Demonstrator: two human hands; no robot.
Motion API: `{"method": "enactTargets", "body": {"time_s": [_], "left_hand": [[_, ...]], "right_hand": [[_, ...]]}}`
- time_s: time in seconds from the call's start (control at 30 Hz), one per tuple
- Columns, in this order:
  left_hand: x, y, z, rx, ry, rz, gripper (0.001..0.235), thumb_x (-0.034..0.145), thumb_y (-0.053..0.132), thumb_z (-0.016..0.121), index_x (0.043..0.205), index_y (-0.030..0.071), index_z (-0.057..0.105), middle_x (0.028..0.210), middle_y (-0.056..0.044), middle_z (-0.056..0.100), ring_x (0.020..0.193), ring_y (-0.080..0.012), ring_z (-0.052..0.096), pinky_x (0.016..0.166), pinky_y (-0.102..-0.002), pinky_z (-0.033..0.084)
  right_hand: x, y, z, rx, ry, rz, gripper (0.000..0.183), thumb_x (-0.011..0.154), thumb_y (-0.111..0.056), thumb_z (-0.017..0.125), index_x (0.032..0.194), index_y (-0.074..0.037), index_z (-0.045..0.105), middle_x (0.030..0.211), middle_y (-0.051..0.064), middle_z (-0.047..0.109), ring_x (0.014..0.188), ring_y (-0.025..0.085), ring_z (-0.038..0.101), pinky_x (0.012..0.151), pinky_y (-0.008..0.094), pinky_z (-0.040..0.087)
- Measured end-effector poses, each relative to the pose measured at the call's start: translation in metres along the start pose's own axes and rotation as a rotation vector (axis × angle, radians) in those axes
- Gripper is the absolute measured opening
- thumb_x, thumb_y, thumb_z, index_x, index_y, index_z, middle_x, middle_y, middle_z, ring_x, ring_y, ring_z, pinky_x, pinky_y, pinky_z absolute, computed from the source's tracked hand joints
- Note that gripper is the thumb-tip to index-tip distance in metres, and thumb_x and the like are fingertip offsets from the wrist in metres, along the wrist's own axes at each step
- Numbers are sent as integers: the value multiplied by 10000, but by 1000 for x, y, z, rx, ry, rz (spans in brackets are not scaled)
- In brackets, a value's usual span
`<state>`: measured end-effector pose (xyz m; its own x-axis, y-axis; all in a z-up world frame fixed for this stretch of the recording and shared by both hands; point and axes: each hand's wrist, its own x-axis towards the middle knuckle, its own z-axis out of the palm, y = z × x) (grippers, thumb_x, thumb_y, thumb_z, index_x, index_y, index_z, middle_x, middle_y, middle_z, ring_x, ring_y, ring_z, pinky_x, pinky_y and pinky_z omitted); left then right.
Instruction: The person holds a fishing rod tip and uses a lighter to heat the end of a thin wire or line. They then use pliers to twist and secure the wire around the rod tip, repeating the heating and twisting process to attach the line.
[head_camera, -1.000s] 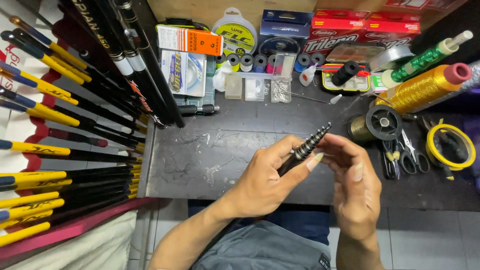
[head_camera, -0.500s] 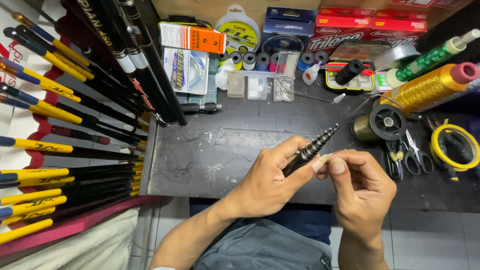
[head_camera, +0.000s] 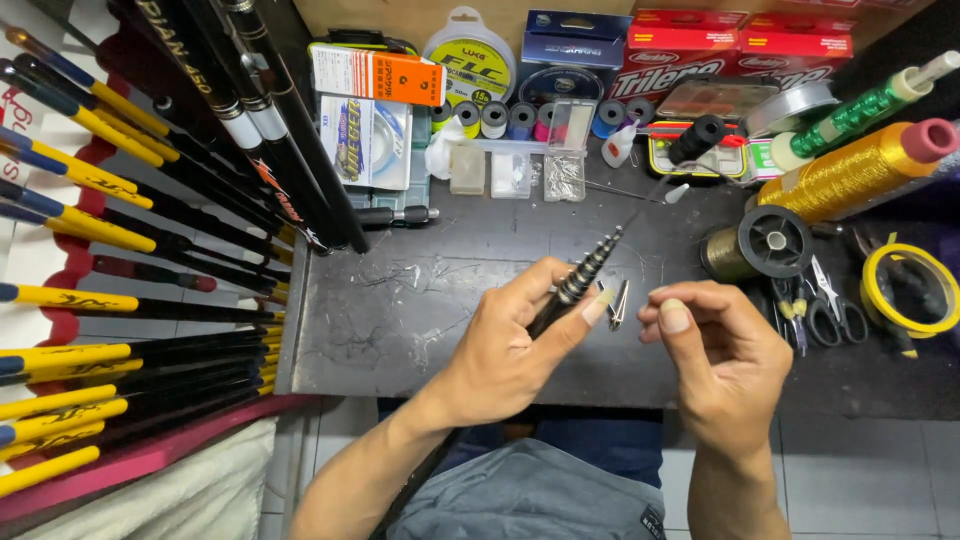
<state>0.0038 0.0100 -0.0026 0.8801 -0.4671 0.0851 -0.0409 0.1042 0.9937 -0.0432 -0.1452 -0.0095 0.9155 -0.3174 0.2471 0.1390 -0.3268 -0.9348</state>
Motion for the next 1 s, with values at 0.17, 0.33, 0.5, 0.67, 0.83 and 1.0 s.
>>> {"method": "enactTargets", "body": {"time_s": [0.17, 0.33, 0.5, 0.67, 0.83, 1.0], "left_hand": [[-3, 0, -16, 19, 85, -17, 114, 860, 216, 523, 841, 107, 497, 609, 79, 400, 524, -12, 335, 491, -176, 289], [-4, -2, -23, 5, 147, -6, 111, 852, 208, 536, 823, 109, 496, 644, 72, 425, 551, -14, 358, 524, -166, 319], [-2, -4, -26, -31, 143, -5, 98, 861, 184, 531, 813, 116, 481, 605, 80, 372, 523, -9, 313, 489, -168, 273], [-3, -5, -36, -57, 170, -26, 99, 857, 184, 538, 820, 108, 484, 637, 72, 386, 551, -8, 330, 510, -161, 281], [0, -5, -43, -53, 172, -17, 102, 861, 182, 527, 820, 100, 482, 642, 66, 392, 550, -13, 345, 516, -158, 301], [5, -8, -45, -74, 167, -45, 116, 858, 197, 529, 812, 106, 473, 620, 72, 372, 526, -13, 314, 491, -161, 276]], "right_hand": [[36, 25, 14, -128, -169, -10, 125, 866, -119, 533, 904, -9, 579, 765, 67, 601, 626, 102, 567, 612, 200, 471], [71, 69, 46, -440, -311, -137, 125, 844, -201, 555, 865, -96, 620, 746, 6, 622, 607, 120, 523, 606, 257, 415], [89, 89, 92, -740, -470, 91, 339, 800, -432, 525, 833, -103, 597, 729, 136, 640, 767, 398, 569, 629, 444, 416], [91, 101, 114, -838, -491, 130, 302, 827, -370, 481, 851, -72, 525, 738, 205, 606, 695, 474, 542, 585, 522, 412], [91, 103, 110, -782, -439, 69, 147, 771, -193, 452, 818, -81, 534, 676, 183, 607, 638, 459, 535, 549, 515, 400], [94, 99, 99, -649, -410, -81, 119, 820, -200, 479, 808, -85, 508, 670, 51, 615, 610, 360, 548, 540, 436, 378]]}}
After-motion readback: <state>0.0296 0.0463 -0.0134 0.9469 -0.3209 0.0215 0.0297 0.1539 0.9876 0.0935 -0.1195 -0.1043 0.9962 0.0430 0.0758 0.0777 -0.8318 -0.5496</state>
